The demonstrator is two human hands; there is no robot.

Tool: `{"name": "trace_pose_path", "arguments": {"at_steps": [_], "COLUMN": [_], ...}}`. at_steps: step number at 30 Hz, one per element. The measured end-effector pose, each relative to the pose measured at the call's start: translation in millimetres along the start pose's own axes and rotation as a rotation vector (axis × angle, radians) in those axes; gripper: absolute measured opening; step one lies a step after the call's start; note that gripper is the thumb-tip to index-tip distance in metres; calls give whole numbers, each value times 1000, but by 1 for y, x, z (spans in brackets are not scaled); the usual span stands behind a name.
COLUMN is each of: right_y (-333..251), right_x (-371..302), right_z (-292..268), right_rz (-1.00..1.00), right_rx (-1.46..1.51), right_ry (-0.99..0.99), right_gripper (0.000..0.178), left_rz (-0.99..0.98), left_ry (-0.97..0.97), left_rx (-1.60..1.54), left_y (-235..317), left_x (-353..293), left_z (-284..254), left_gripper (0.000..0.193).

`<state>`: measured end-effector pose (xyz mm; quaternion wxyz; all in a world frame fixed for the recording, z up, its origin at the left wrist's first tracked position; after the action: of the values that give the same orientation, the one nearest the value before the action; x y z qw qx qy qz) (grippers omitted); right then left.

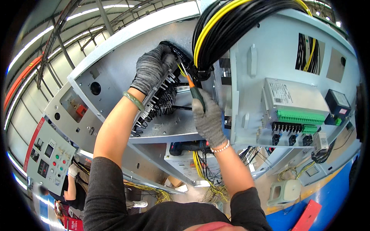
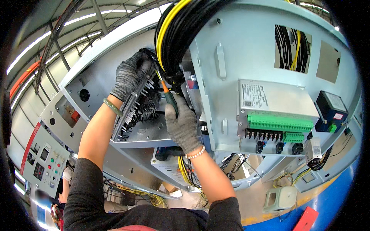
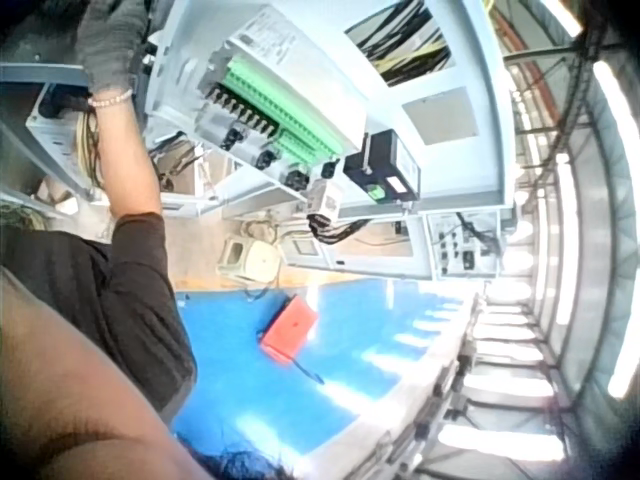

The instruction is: The person works inside an open electrical cabinet, using a screwdriver to tighten terminal screws and organize black and yellow wires. They then use a cordless drill to secure components within the cabinet.

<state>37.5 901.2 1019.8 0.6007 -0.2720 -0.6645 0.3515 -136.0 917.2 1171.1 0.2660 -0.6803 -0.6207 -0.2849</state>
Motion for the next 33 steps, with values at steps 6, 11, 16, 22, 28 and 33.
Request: {"name": "trace_pose_path", "arguments": {"at_steps": [6,11,16,22,28,33], "right_y": [12,24,32,50,57,50], "right_x": [-24,-54,-72,-93,-101,-116], "right_z": [-7,-14,-14,-15,-23,-34], "right_rz": [-11,6,149,130,56,302], "right_rx": [20,-37,-11,-25,-39,-19], "right_ry": [-18,-46,-124,-118,-148,-196], "right_gripper": [52,53,50,45,45,46], "left_rz": [-61,84,53,94,36,9], "left_ry": [44,65,97,129,-13,56], "left_rx": [-23,116,48,58,-86,-274], "left_y": [2,7,6,1,-2,-14], "left_x": [7,-5,4,1,10,3], "left_z": [-6,-1,-4,0,-9,-4], "left_gripper": [32,33,29,33,35,32]}}
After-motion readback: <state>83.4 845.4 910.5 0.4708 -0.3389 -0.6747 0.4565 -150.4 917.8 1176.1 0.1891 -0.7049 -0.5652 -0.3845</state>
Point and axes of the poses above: each hand's wrist, its own x-axis towards the middle knuckle, its own z-axis out of the palm, y = z × x, the point moved 4 cm from there along x, towards the middle knuckle, and after that the axes turned 4 degrees about z, right-handed, at the moved point
